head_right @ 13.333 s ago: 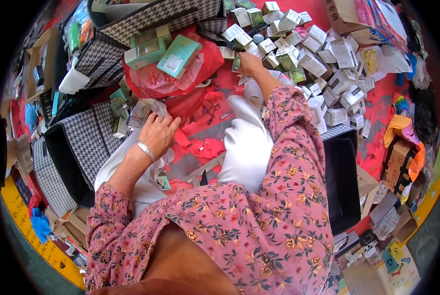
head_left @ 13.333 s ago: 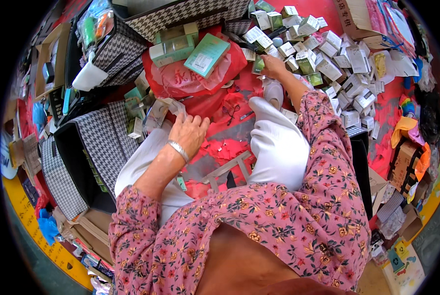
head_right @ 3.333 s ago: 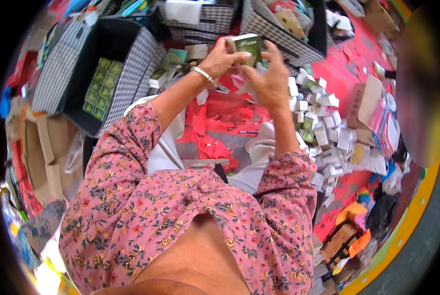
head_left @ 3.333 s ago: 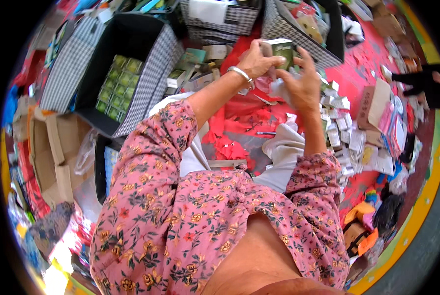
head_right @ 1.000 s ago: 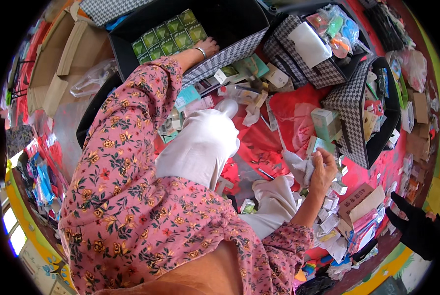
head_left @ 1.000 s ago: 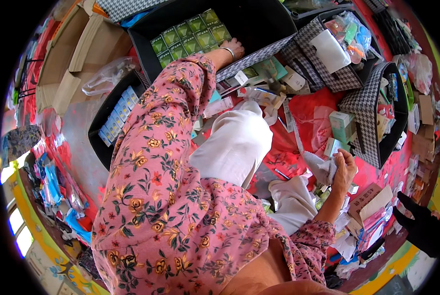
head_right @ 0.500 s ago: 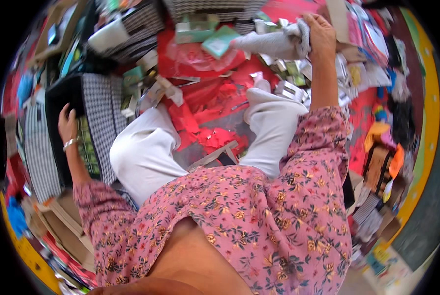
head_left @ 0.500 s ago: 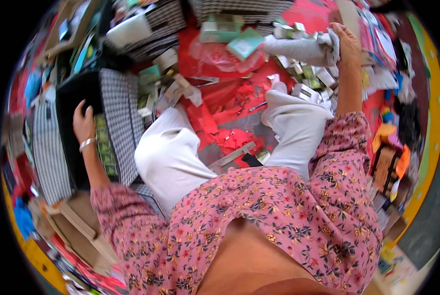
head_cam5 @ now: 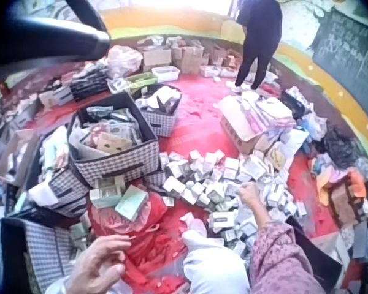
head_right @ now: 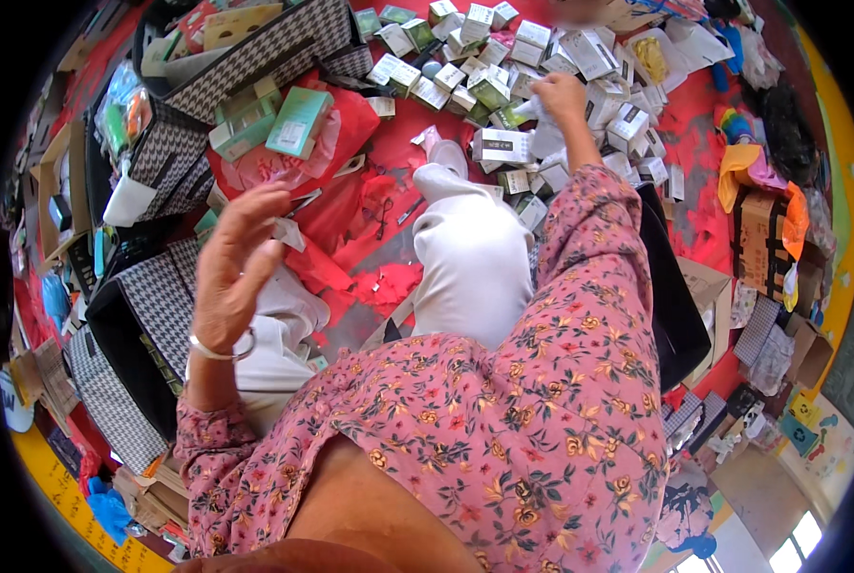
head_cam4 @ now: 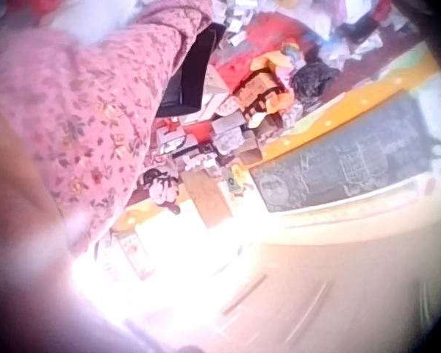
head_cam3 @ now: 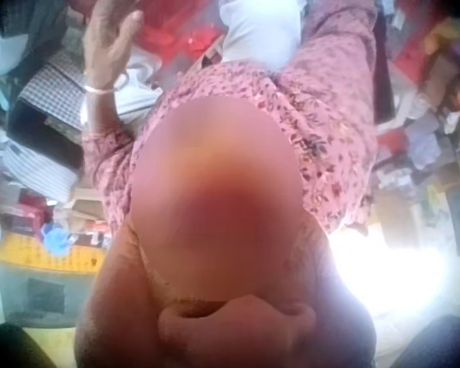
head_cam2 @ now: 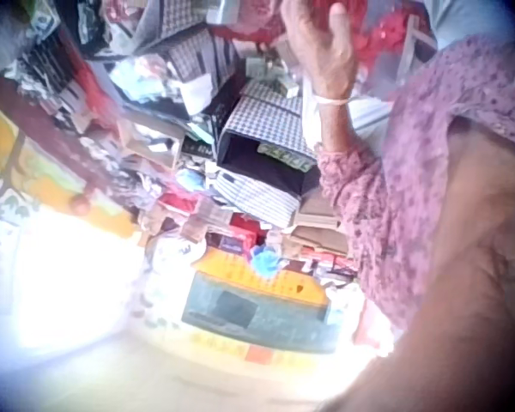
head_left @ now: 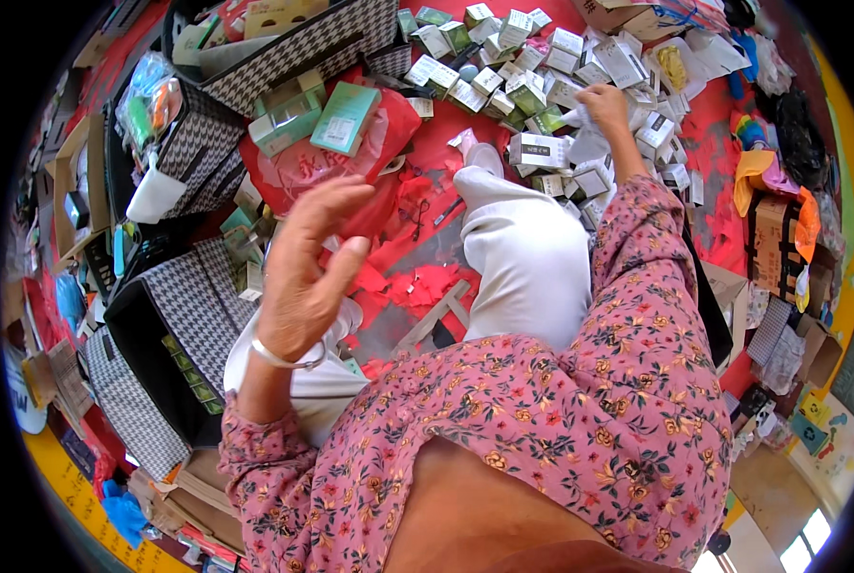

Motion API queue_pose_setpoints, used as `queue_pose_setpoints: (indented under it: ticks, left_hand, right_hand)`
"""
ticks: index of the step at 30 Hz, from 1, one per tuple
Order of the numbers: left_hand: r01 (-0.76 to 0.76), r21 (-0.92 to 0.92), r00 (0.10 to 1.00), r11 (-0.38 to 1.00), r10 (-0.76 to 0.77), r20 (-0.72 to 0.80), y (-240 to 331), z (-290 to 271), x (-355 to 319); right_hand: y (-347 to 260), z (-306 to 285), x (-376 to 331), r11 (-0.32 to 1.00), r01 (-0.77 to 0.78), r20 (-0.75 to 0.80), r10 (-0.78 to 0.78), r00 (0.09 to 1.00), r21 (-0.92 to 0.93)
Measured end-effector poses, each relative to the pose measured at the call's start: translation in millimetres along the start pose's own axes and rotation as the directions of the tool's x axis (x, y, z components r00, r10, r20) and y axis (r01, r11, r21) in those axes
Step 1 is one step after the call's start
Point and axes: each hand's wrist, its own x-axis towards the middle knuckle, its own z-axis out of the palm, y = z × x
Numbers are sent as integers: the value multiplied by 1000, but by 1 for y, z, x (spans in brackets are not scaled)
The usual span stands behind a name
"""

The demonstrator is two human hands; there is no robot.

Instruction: The person picks up small boxes from a pile, wipes them with a cloth, and organizes them into a black storage bin while sitting on a floor cluttered with packaging materials.

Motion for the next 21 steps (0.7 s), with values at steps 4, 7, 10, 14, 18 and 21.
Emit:
queue_pose_setpoints:
  ticks: [4, 7, 10, 14, 18, 21]
  left_hand:
    - [213, -141, 975, 967, -202, 89, -41, 17, 19]
    - [442, -296, 892, 847, -449, 49, -79, 18, 27]
    - [521, -262, 853, 812, -496, 162, -78, 14, 32]
    - [465, 94, 850, 880, -474, 230, -48, 20, 48]
    - [521, 61, 803, 851, -514, 301, -47, 27, 47]
    - [520, 74, 798, 851, -514, 315, -46, 34, 44]
  right_hand:
    - [-12, 36, 19, 960, 91, 147, -53, 988, -266]
    - [-15, 69, 37, 918, 72, 234, 23, 972, -389]
    - [-3, 101, 47, 901, 38, 329, 118, 937, -432]
    - [-2, 123, 47, 918, -16, 374, 177, 910, -395]
    - [-8, 148, 35, 919, 122, 297, -5, 955, -376]
    - [-38, 153, 2, 881, 231, 375, -67, 925, -413]
